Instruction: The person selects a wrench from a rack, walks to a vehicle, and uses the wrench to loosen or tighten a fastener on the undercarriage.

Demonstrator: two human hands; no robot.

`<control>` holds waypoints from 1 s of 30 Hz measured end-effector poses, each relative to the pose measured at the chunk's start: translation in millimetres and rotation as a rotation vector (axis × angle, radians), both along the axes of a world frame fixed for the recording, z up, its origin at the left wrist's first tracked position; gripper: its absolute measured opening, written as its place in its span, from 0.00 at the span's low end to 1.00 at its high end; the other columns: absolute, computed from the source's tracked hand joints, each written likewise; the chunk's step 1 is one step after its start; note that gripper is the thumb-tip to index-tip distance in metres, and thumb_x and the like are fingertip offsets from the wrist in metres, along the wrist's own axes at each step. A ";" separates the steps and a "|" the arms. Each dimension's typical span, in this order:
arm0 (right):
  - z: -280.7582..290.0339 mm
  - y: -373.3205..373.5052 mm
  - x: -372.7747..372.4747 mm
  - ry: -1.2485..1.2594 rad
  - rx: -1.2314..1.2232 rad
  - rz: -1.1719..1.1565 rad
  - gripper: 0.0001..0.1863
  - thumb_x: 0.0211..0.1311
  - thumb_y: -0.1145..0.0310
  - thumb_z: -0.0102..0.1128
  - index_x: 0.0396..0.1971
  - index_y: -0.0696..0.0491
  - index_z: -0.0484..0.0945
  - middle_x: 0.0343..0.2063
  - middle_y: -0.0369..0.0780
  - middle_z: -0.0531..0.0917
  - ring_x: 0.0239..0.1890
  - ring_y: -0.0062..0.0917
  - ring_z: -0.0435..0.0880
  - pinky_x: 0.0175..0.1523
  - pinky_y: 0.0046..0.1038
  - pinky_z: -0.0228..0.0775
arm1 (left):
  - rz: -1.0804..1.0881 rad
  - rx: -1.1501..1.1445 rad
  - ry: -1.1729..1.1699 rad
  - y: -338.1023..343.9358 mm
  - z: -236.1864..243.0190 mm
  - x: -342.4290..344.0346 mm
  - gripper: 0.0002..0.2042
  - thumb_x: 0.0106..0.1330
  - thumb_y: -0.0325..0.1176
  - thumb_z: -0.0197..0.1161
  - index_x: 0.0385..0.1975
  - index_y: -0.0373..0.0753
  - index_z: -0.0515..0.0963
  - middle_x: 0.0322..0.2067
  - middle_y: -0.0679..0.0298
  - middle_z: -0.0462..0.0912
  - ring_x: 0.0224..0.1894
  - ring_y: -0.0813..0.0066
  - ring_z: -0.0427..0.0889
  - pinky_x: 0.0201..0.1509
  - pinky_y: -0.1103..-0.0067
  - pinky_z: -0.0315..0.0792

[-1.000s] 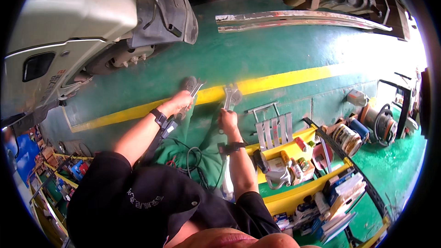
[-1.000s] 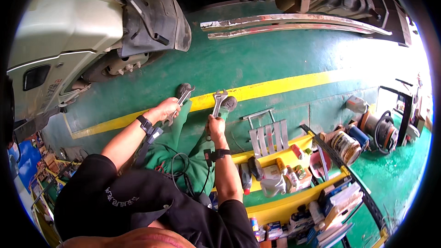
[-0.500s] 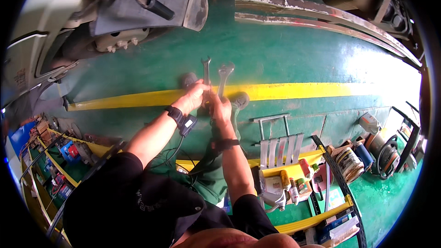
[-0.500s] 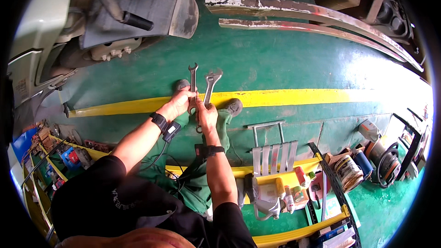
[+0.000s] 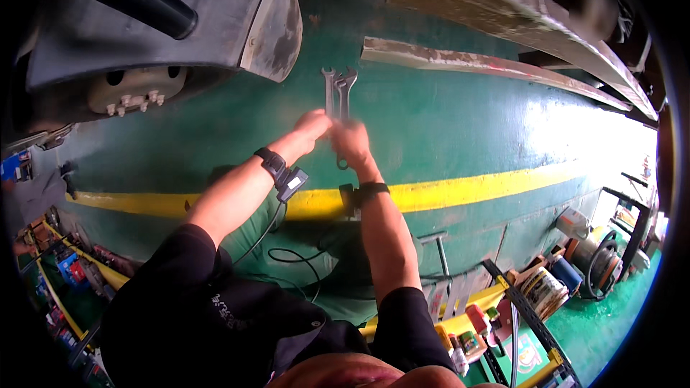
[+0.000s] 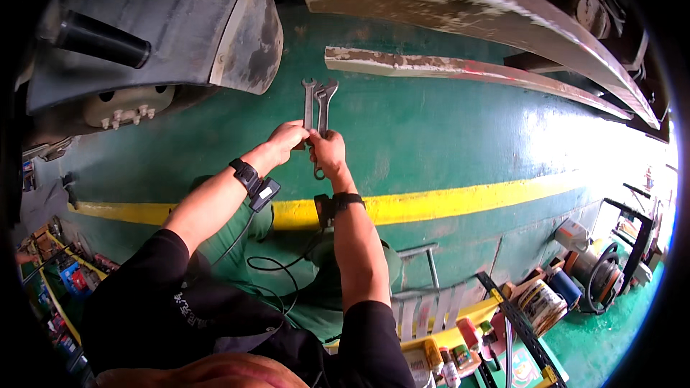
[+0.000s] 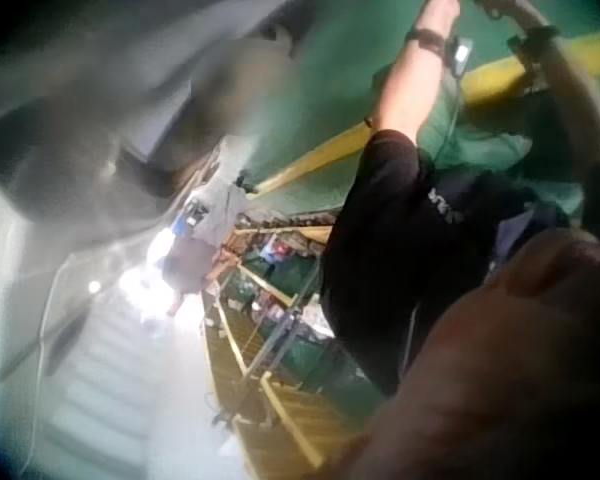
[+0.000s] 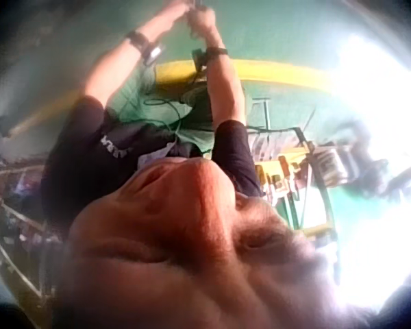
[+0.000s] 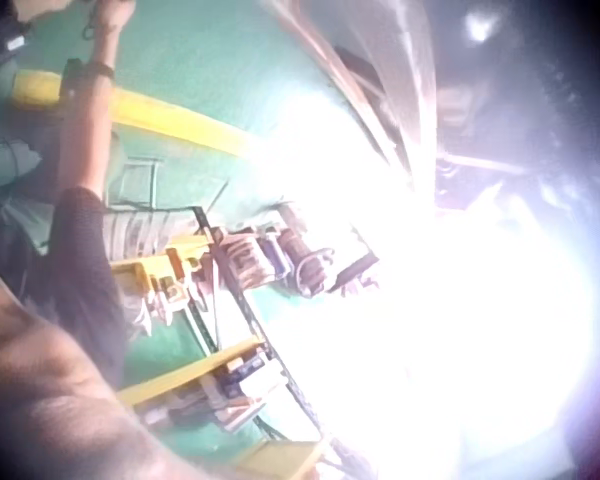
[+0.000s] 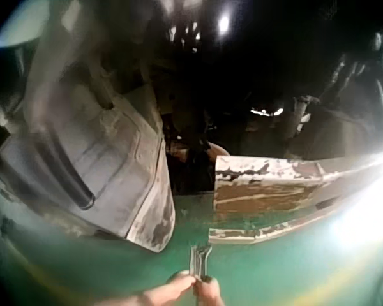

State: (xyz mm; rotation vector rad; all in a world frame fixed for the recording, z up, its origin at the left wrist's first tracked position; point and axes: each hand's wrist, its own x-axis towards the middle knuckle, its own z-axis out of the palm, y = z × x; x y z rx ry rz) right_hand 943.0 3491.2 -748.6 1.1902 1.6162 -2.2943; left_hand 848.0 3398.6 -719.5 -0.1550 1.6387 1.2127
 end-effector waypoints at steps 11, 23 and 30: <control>-173.3 83.6 -87.2 -0.101 0.530 -0.027 0.24 0.57 0.55 0.64 0.28 0.67 0.79 0.24 0.52 0.83 0.26 0.33 0.83 0.35 0.34 0.73 | -0.814 -0.229 0.734 66.8 -2.2 -47.4 0.19 0.56 0.37 0.52 0.44 0.31 0.76 0.48 0.44 0.77 0.54 0.52 0.76 0.56 0.67 0.71; -146.4 107.6 -126.4 0.008 0.342 0.067 0.12 0.48 0.69 0.61 0.29 0.64 0.78 0.26 0.47 0.83 0.27 0.30 0.84 0.33 0.30 0.75 | -1.135 -0.468 0.583 56.1 17.1 -47.8 0.26 0.56 0.38 0.52 0.53 0.31 0.73 0.56 0.46 0.73 0.59 0.54 0.72 0.62 0.67 0.67; -186.2 129.4 -137.9 0.011 0.761 -0.015 0.33 0.42 0.67 0.62 0.53 0.63 0.71 0.45 0.53 0.81 0.50 0.41 0.80 0.55 0.33 0.71 | -1.244 -0.429 0.621 48.8 47.8 -46.3 0.22 0.56 0.36 0.51 0.47 0.30 0.78 0.50 0.43 0.77 0.55 0.54 0.77 0.56 0.67 0.72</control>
